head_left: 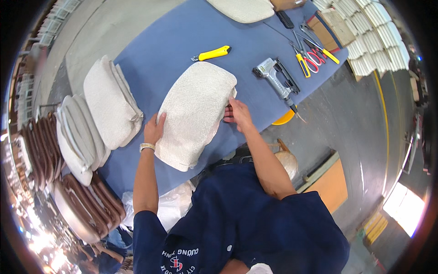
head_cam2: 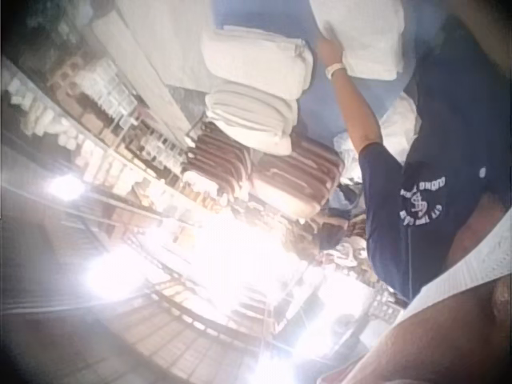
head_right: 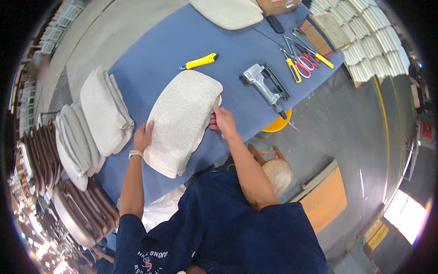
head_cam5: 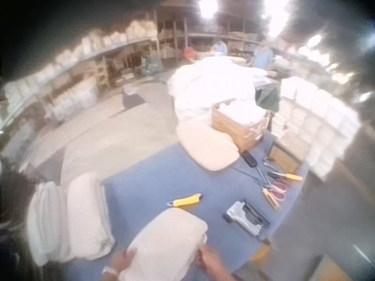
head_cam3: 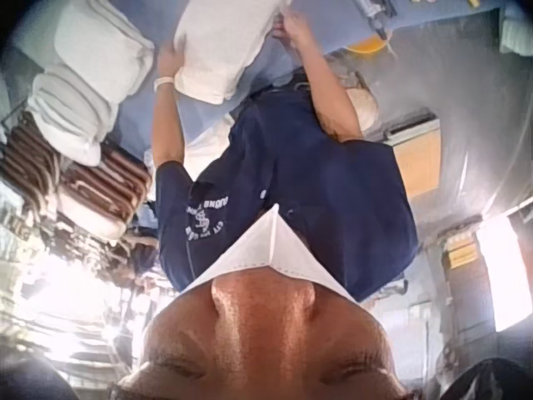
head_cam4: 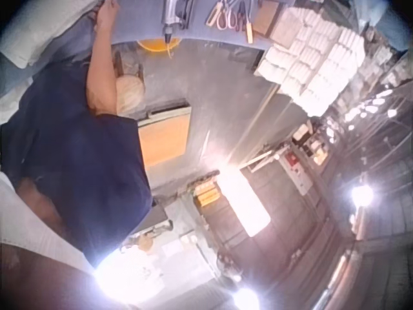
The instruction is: The person uses a pneumatic staple gun to secure fabric around a foam cushion, then trims excess fabric with a utility knife. They flip and adjust the cushion repeatedly to ensure the fabric is taut and neatly finished.
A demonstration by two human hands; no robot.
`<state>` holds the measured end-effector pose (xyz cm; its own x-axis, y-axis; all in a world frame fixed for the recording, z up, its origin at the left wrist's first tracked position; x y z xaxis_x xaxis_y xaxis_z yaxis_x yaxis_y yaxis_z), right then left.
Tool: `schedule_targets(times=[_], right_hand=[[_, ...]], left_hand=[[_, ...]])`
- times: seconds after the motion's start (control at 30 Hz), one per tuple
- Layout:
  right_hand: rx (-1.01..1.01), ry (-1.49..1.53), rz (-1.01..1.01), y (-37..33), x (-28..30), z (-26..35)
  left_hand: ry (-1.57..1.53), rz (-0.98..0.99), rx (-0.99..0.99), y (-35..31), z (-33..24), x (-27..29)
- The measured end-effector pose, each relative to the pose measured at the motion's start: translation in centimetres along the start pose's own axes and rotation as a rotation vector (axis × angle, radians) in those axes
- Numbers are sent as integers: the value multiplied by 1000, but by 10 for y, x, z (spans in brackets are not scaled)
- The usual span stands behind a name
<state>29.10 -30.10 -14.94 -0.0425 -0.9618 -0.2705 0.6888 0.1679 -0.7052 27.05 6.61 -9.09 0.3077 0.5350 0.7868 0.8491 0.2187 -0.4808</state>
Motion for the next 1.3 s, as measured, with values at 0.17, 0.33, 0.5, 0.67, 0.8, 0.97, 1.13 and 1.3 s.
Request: schedule_targets(times=[0.17, 0.33, 0.5, 0.67, 0.8, 0.97, 1.13, 1.3], right_hand=[[-38, 117, -152, -11, -7, -27], [181, 565, -250, -16, -22, -21], [257, 481, -375, 0, -11, -1], [351, -5, -495, -101, -24, 37], [322, -439, -546, -167, 0, 19], [457, -469, -527, -202, 11, 10], [362, -146, -416, -165, 31, -11], [477, -428, -368, -172, 9, 21]], left_hand=[[-127, 2, -74, 15, -17, -10], [-176, 43, -158, 12, -25, -3], [-218, 134, -215, 17, -33, -9], [-435, 439, -122, 1, -3, -48], [-494, 721, -46, -66, 4, -95], [-525, 638, 38, -119, 18, -133], [-349, 436, -39, -145, -6, -117], [-202, 190, -496, -134, -52, -97]])
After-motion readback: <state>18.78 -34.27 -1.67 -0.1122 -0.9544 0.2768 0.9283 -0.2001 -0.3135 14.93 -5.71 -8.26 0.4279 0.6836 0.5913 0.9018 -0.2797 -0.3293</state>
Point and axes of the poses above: each hand's wrist, its own y-axis towards the middle knuckle, its own x-axis out of the back of the hand, z = x × y, the point moved 9 cm from there along y, towards the middle knuckle, and after that the axes turned 8 degrees about z, right-handed, at the moved point
